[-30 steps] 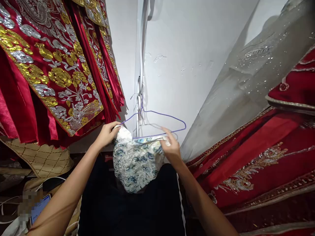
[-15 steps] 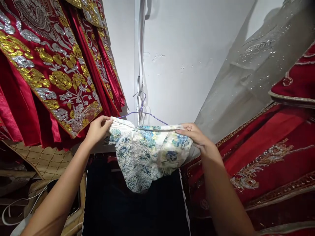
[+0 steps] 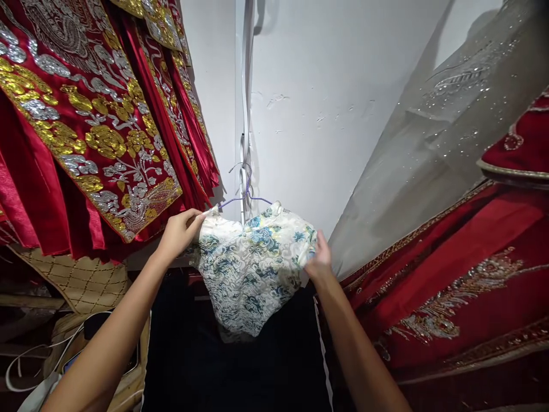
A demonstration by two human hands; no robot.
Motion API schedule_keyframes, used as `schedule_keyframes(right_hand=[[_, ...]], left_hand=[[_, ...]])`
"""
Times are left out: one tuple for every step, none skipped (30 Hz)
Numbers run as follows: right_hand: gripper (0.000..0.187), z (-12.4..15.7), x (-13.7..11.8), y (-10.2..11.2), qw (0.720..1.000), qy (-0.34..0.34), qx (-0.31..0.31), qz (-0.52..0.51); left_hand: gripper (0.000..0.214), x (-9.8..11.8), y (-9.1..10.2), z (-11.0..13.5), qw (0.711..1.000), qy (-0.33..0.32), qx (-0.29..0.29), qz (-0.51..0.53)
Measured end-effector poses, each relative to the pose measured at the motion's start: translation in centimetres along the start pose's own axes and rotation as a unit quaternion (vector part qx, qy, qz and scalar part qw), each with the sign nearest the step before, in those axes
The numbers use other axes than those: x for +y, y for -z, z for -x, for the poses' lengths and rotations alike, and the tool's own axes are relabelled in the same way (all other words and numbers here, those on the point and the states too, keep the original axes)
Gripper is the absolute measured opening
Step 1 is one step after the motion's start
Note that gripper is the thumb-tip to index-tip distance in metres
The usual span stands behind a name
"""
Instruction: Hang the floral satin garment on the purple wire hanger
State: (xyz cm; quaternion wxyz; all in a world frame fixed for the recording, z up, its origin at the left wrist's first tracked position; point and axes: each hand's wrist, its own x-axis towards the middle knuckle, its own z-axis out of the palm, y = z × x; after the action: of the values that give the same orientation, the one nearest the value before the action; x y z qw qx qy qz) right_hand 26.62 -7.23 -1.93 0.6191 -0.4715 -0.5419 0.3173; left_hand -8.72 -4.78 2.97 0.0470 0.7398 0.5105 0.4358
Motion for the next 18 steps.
schedule_keyframes(right_hand=[[0.048, -0.4, -0.4, 0.6, 1.0, -0.014, -0.011, -0.02], [0.048, -0.8, -1.0, 1.2, 0.998, -0.032, -0.027, -0.046], [0.048, -1.3, -1.7, 1.7, 0.995, -0.053, -0.042, -0.074], [0.046, -1.7, -2.4, 2.2, 0.992, -0.068, -0.053, -0.097], [0.045, -2.0, -3.1, 2.7, 0.989, -0.077, -0.052, -0.117], [0.043, -2.2, -3.8, 3.2, 0.988, -0.079, -0.038, -0.128], [0.041, -2.2, -4.4, 3.6, 0.987, -0.079, -0.011, -0.136], [0.04, -2.0, -4.9, 3.9, 0.986, -0.081, 0.025, -0.142], [0.039, -1.5, -5.3, 4.1, 0.984, -0.086, 0.065, -0.144], [0.039, -0.6, -5.6, 4.1, 0.98, -0.091, 0.101, -0.142], [0.038, 0.6, -5.9, 3.8, 0.979, -0.095, 0.123, -0.134], [0.038, 2.2, -6.2, 3.4, 0.98, -0.095, 0.127, -0.121], [0.037, 4.2, -6.5, 2.7, 0.984, -0.089, 0.111, -0.103], [0.036, 6.3, -6.9, 1.8, 0.992, -0.08, 0.064, -0.079], [0.034, 8.4, -7.4, 0.9, 0.996, -0.068, -0.009, -0.057], [0.032, 10.4, -7.9, -0.1, 0.994, -0.057, -0.089, -0.027], [0.029, 12.1, -8.4, -1.0, 0.982, -0.037, -0.183, 0.005], [0.038, 13.3, -8.8, -1.7, 0.964, -0.016, -0.264, 0.027]], left_hand=[[0.034, -0.2, 0.1, -0.1, 1.0, 0.001, 0.01, -0.003], [0.033, -0.2, 0.1, -0.3, 1.0, -0.001, 0.024, -0.007], [0.031, 0.2, 0.0, -0.6, 0.999, -0.007, 0.041, -0.009], [0.03, 0.7, -0.1, -1.1, 0.998, -0.017, 0.061, -0.01], [0.029, 1.5, -0.1, -1.5, 0.996, -0.03, 0.083, -0.01], [0.028, 2.4, -0.2, -1.8, 0.993, -0.044, 0.108, -0.009], [0.027, 3.5, -0.2, -2.0, 0.989, -0.057, 0.134, -0.007], [0.026, 4.6, -0.1, -2.0, 0.985, -0.066, 0.159, -0.003], [0.026, 5.7, -0.1, -1.9, 0.981, -0.073, 0.177, 0.006], [0.026, 6.9, -0.1, -1.5, 0.981, -0.077, 0.179, 0.022], [0.026, 8.0, -0.2, -1.0, 0.983, -0.077, 0.16, 0.045], [0.026, 9.1, -0.4, -0.3, 0.987, -0.072, 0.121, 0.076], [0.028, 10.1, -0.7, 0.4, 0.989, -0.062, 0.067, 0.113], [0.031, 11.0, -1.1, 1.3, 0.987, -0.046, 0.01, 0.154], [0.034, 11.7, -1.4, 2.1, 0.98, -0.021, -0.041, 0.195], [0.035, 12.3, -1.6, 3.1, 0.969, 0.011, -0.081, 0.232], [0.035, 12.8, -1.7, 4.1, 0.957, 0.044, -0.111, 0.264], [0.032, 13.0, -1.4, 5.2, 0.945, 0.073, -0.14, 0.286]])
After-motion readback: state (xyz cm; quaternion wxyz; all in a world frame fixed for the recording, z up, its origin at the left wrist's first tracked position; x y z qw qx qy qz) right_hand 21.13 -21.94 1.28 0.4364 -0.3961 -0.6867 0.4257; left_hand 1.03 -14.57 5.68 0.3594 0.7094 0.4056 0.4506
